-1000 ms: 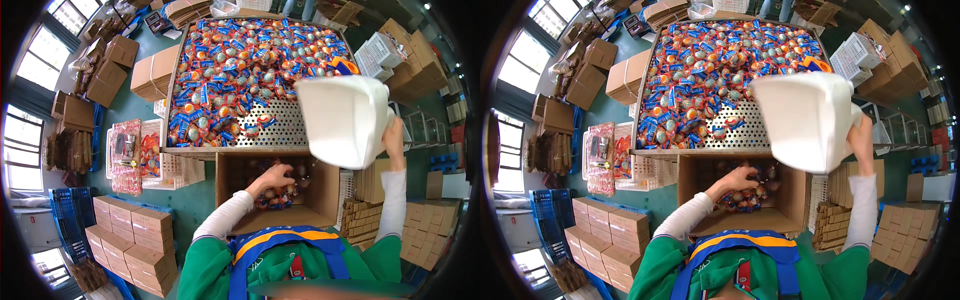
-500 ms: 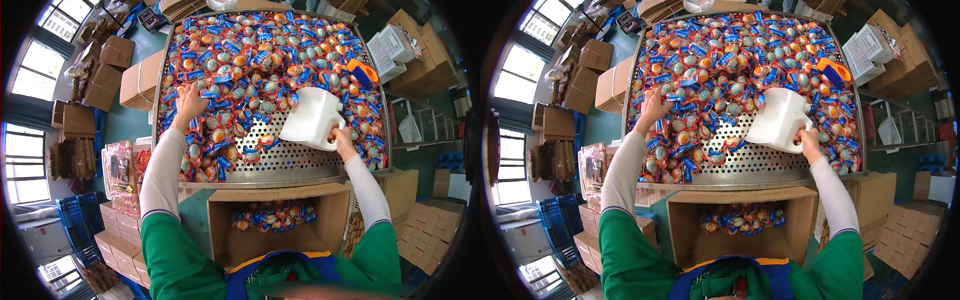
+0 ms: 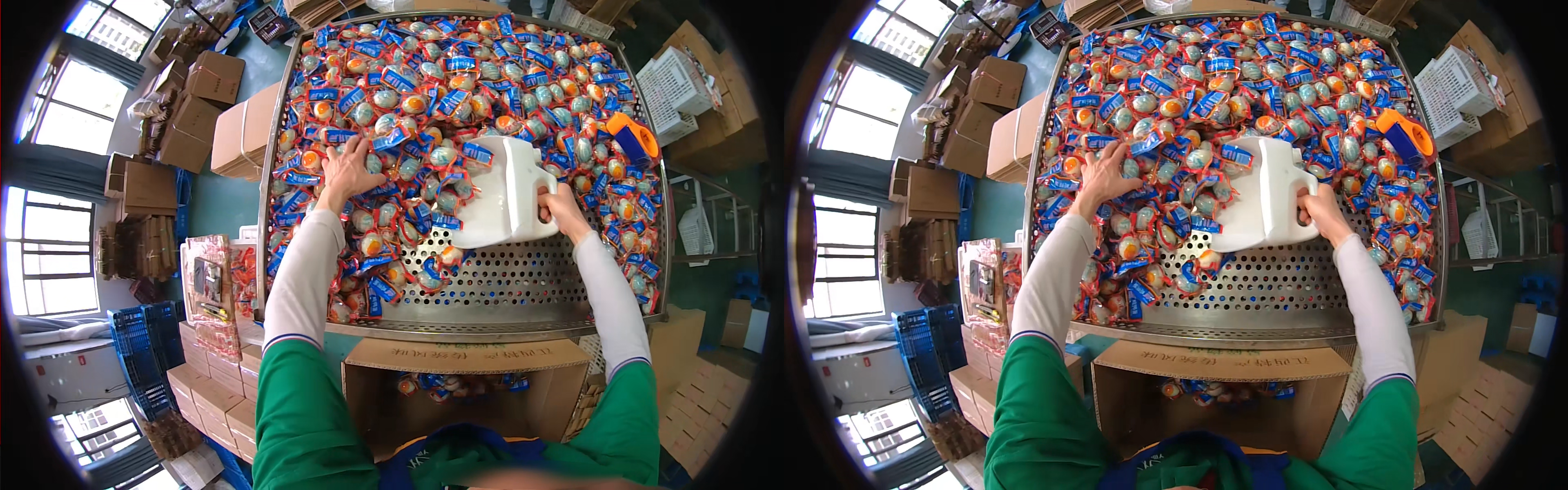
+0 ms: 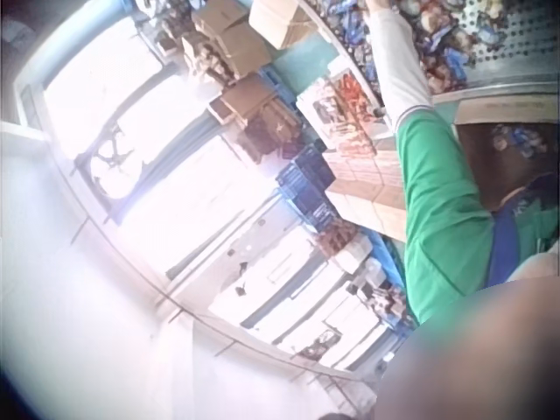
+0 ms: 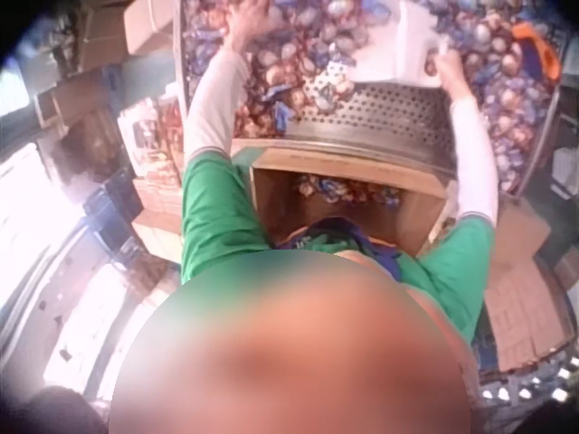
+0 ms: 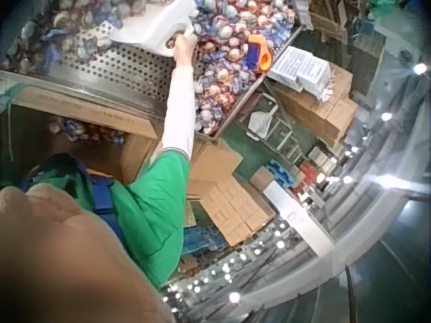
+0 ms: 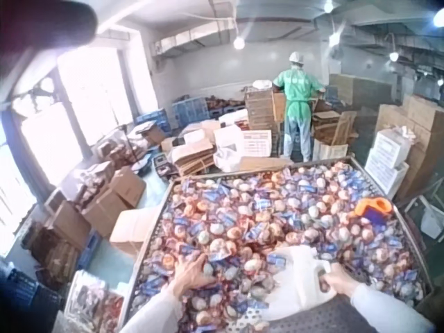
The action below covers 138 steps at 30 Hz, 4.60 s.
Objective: Taping a cardboard box and using a scoop to fill it with individually wrapped candies from a large bin.
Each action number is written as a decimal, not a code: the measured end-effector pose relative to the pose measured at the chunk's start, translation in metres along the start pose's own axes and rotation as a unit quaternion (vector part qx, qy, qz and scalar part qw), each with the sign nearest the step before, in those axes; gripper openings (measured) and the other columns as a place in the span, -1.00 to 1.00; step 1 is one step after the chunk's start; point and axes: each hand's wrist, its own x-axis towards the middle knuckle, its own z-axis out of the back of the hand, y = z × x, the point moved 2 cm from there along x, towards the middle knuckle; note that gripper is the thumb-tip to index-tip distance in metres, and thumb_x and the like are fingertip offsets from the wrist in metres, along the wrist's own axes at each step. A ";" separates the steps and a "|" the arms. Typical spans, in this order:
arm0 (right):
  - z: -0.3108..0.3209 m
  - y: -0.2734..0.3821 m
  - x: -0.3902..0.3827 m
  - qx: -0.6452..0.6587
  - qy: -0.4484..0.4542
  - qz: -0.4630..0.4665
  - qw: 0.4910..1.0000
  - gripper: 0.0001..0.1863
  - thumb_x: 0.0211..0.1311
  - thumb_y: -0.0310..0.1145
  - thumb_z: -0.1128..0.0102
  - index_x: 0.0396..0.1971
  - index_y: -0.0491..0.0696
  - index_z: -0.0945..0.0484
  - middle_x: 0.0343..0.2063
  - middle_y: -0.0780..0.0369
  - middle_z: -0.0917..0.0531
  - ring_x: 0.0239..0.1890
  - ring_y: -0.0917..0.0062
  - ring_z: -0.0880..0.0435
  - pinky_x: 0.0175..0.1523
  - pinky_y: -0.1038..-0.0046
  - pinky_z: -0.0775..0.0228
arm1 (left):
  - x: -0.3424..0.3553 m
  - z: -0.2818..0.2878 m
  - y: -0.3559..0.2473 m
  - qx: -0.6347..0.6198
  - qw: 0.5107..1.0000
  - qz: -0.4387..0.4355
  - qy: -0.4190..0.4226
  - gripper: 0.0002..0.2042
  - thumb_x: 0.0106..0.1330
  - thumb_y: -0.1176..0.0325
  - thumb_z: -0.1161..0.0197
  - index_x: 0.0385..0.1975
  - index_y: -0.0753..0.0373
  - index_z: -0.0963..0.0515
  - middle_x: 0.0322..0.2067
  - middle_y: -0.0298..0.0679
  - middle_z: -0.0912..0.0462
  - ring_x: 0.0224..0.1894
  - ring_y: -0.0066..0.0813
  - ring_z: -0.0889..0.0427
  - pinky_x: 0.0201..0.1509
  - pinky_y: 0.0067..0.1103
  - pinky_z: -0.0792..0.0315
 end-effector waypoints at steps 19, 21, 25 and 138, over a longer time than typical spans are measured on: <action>0.013 -0.007 -0.010 -0.118 0.038 0.020 0.992 -0.83 0.12 -0.63 -0.06 -0.26 -0.22 -0.52 -0.61 0.28 -0.57 -0.79 0.69 -0.44 -0.71 0.58 -0.18 | -0.063 -0.066 -0.106 -0.157 0.973 -0.158 0.052 -0.02 -0.17 -0.35 -0.34 0.22 0.25 -0.35 0.34 -0.04 -0.19 0.23 0.32 -0.25 0.29 -0.09 -0.29; 0.036 -0.013 -0.031 -0.122 0.013 0.000 0.992 -0.88 0.15 -0.60 -0.05 -0.29 -0.18 -0.49 -0.65 0.33 -0.52 -0.79 0.71 -0.41 -0.72 0.59 -0.15 | -0.084 -0.051 -0.123 -0.220 0.939 -0.240 0.109 -0.06 -0.07 -0.22 -0.37 0.27 0.29 -0.29 0.35 0.06 -0.17 0.29 0.17 -0.26 0.38 -0.18 -0.15; 0.106 -0.039 -0.050 -0.172 -0.017 -0.009 0.985 -0.83 0.06 -0.65 0.05 -0.35 -0.14 -0.46 -0.69 0.31 -0.50 -0.79 0.66 -0.43 -0.73 0.56 -0.16 | -0.135 0.009 -0.089 -0.225 0.927 -0.300 0.019 -0.12 -0.08 0.08 -0.48 0.31 0.21 -0.25 0.33 0.04 -0.21 0.35 0.05 -0.22 0.40 -0.24 -0.14; -0.156 -0.211 -0.290 -0.443 0.141 0.186 0.865 -0.32 0.00 -0.41 -0.28 0.22 0.17 -0.36 0.20 0.11 -0.42 0.03 0.12 -0.55 0.05 0.14 -0.48 | -0.344 -0.246 -0.049 -0.040 0.995 -0.037 0.088 -0.69 0.29 0.42 -0.01 0.01 0.20 -0.52 0.03 0.04 -0.55 0.03 -0.05 -0.60 0.01 -0.19 -0.53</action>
